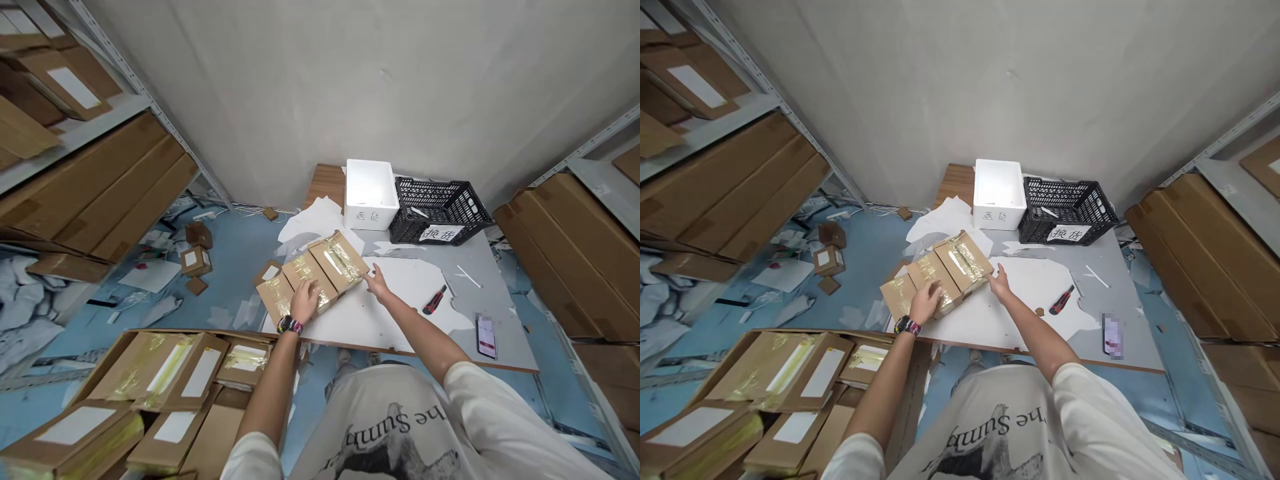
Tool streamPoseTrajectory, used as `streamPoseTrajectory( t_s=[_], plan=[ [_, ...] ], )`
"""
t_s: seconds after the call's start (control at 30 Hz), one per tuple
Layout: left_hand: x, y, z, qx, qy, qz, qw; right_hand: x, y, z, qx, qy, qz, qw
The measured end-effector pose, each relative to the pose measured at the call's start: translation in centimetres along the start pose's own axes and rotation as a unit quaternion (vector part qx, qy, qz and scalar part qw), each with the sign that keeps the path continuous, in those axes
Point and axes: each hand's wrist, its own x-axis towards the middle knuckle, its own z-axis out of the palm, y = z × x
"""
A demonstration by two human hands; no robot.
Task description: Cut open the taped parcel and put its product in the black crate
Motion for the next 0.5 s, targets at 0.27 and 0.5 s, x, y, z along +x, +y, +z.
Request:
streamPoseTrajectory(
  t_s=[0.27, 0.5],
  plan=[
    [13.8, 1.7, -0.2, 0.132, 0.019, -0.027, 0.991, -0.6, 1.3, 3.2, 0.101, -0.055, 0.094, 0.989],
    [18.8, 2.6, 0.5, 0.241, -0.077, -0.089, 0.963, -0.4, 1.6, 4.1, 0.199, -0.070, 0.100, 0.972]
  ],
)
